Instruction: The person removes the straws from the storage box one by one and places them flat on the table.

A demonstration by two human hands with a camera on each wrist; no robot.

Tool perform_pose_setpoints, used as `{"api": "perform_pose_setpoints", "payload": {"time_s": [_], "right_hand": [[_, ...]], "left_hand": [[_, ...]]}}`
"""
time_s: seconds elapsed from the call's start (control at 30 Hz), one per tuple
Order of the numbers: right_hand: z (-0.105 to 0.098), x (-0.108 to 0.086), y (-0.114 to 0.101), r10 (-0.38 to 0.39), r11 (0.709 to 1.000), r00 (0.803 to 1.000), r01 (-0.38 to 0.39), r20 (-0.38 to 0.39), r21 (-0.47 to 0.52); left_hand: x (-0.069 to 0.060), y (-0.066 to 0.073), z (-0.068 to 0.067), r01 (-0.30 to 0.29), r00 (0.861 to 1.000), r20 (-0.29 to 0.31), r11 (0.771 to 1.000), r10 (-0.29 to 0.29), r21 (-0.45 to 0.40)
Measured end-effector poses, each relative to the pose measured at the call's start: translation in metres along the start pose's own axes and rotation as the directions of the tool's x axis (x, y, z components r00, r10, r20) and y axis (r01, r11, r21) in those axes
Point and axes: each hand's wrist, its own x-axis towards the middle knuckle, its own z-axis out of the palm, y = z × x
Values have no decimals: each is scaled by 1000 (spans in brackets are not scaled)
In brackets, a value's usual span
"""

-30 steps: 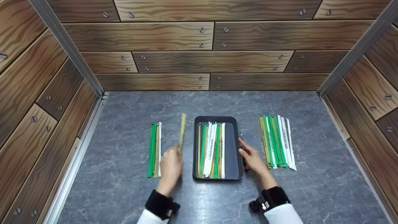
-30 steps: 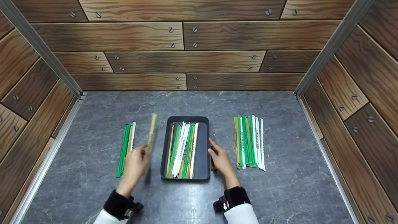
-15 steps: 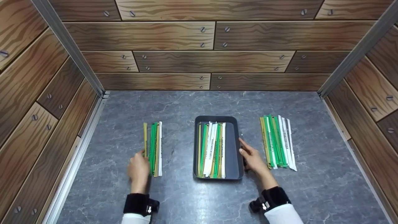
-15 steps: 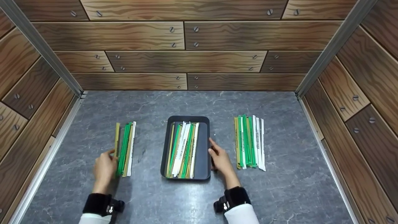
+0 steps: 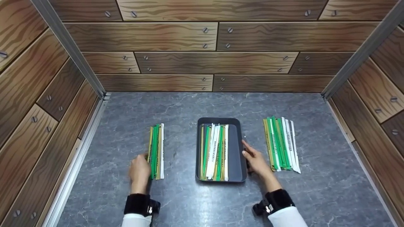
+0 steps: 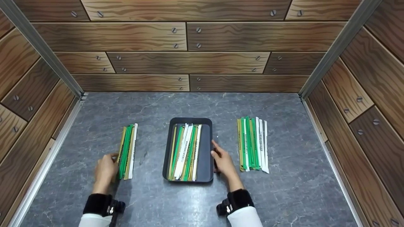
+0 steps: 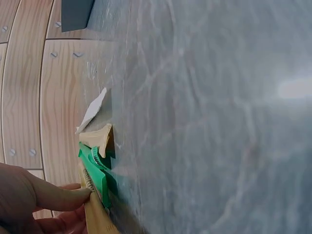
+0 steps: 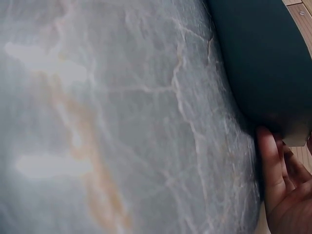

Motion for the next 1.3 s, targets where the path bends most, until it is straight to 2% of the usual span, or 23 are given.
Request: {"api": "perform_pose_setpoints", "payload": {"time_s": [0.13, 0.33, 0.43, 0.53, 0.6, 0.67, 0.73, 0.83, 0.93, 1.0, 1.1, 1.2, 1.3], "right_hand": [[0, -1, -1, -7, 1000, 1000, 7, -5, 1], [-1, -2, -2, -10, 1000, 1000, 10, 28, -7], [-1, -3, -2, -17, 1000, 999, 17, 32, -5], [-1, -3, -1, -17, 1000, 999, 17, 31, 3], [-1, -3, -1, -10, 1000, 999, 9, 36, 11], [-1, -3, -1, -5, 1000, 999, 5, 33, 10], [-1, -3, -1, -6, 1000, 999, 5, 33, 8], [-1, -2, 0, -12, 1000, 999, 12, 35, 7], [-1, -2, 0, -19, 1000, 999, 19, 32, 6], [0, -3, 0, -16, 1000, 999, 16, 28, 13], [1, -3, 0, -14, 1000, 1000, 14, 13, 16], [2, -1, 0, -38, 999, 999, 38, 4, -15], [2, 0, 1, -64, 997, 998, 64, 5, -36]], "left_hand": [[0, 0, 1, -5, 1000, -1, 1000, 5, 2], [-2, 5, 0, 20, 1000, 13, 999, -20, 34], [-4, 12, 1, -4, 999, -41, 997, 6, 73], [-9, 24, 4, -55, 990, -124, 994, 67, 95], [-13, 34, 7, -123, 976, -168, 988, 137, 90], [-18, 45, 12, -226, 957, -175, 973, 232, 54], [-24, 58, 17, -333, 932, -149, 943, 331, 7], [-36, 79, 28, -461, 887, -64, 885, 457, -61], [-50, 100, 41, -515, 856, 6, 852, 517, -94], [-60, 113, 49, -537, 840, 34, 838, 542, -102], [-73, 130, 60, -546, 828, 72, 829, 556, -124], [-83, 142, 70, -534, 827, 132, 837, 547, -122], [-90, 148, 80, -535, 816, 205, 841, 540, -83]]}}
